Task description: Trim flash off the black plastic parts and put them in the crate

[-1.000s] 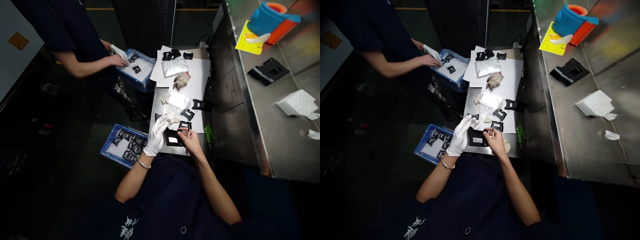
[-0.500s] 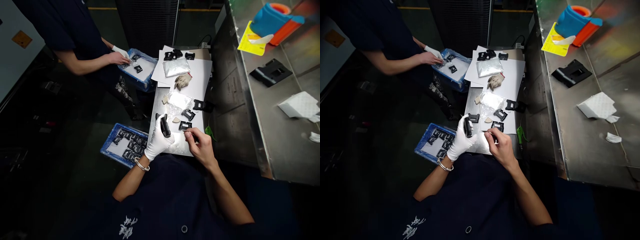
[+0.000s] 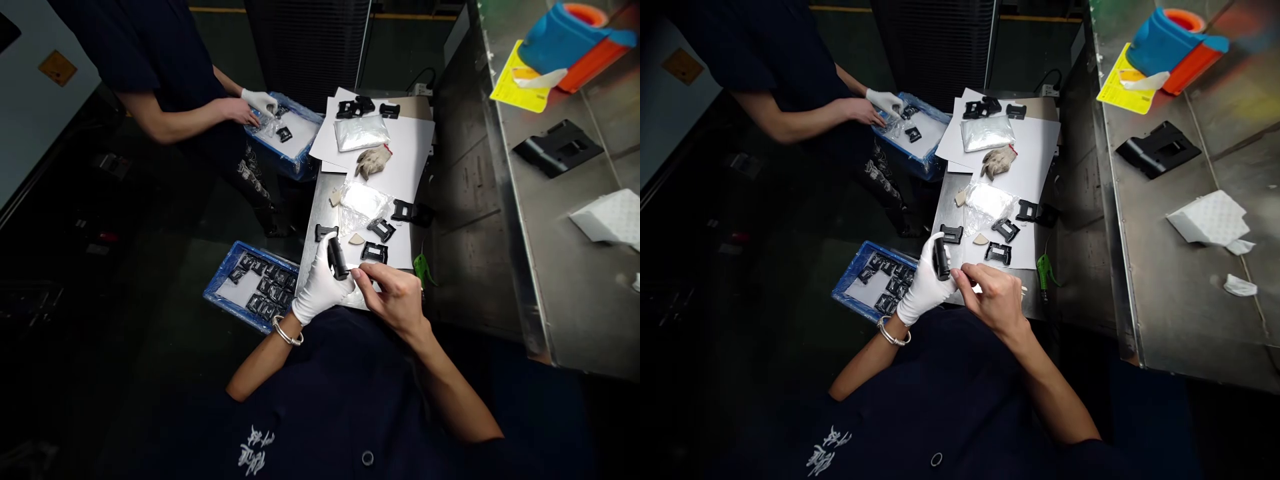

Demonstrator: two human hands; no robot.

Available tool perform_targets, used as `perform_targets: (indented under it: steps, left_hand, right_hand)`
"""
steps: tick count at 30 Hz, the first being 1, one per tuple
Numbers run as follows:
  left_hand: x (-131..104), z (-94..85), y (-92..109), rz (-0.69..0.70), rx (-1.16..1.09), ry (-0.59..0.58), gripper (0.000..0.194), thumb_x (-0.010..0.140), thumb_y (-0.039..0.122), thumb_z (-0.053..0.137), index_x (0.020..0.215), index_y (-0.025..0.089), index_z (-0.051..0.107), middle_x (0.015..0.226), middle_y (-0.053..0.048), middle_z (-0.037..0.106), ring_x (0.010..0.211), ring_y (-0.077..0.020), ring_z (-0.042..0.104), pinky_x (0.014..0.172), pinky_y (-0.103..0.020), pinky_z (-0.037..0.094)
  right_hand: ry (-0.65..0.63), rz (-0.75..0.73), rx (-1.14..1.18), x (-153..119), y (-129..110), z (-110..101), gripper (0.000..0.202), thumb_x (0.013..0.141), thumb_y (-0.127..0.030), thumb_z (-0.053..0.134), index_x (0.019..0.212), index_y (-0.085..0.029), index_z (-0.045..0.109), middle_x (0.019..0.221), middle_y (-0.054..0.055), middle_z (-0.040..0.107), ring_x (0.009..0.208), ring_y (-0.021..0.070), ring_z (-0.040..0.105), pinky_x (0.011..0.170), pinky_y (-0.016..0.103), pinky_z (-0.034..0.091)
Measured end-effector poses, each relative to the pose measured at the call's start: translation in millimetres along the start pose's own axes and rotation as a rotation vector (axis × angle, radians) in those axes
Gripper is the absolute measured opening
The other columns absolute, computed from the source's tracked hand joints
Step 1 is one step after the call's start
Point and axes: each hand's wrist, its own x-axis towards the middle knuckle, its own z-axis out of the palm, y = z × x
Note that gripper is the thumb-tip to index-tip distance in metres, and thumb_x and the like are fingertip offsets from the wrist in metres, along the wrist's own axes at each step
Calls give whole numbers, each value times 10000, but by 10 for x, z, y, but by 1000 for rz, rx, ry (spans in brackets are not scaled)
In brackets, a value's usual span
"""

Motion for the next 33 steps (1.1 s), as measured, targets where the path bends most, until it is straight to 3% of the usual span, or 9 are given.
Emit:
perform_targets:
  steps: [4, 10, 18, 33]
  left_hand:
    - [-16, 11, 37, -50, -65, 31, 934, 735, 245, 788, 1531, 188, 303, 1420, -166, 552, 1271, -281, 600, 1103, -445, 513]
    - [-46, 20, 143, -17, -45, -21, 830, 770, 192, 739, 1502, 155, 352, 1387, -178, 581, 1250, -292, 622, 1080, -447, 548]
    - [-42, -3, 105, 1, -10, -32, 870, 763, 211, 755, 1518, 171, 326, 1409, -174, 567, 1290, -302, 596, 1133, -488, 503]
    - [-82, 86, 236, 38, -41, -30, 728, 765, 164, 732, 1412, 162, 397, 1326, -156, 601, 1188, -277, 637, 1093, -461, 528]
  right_hand:
    - [-13, 4, -5, -19, 16, -2, 202, 974, -299, 660, 814, -201, 733, 674, -17, 697, 578, 93, 621, 573, 242, 372]
    - [-21, -3, -26, 3, 117, 6, 221, 976, -310, 658, 804, -195, 735, 698, -3, 711, 588, 100, 620, 572, 247, 367]
    - [-54, -14, 118, -20, 84, -132, 208, 976, -289, 658, 814, -181, 731, 660, -7, 668, 553, 93, 557, 571, 251, 380]
    - [48, -43, -126, -68, 187, 18, 260, 990, -350, 641, 791, -202, 718, 628, -14, 664, 538, 88, 557, 559, 254, 354]
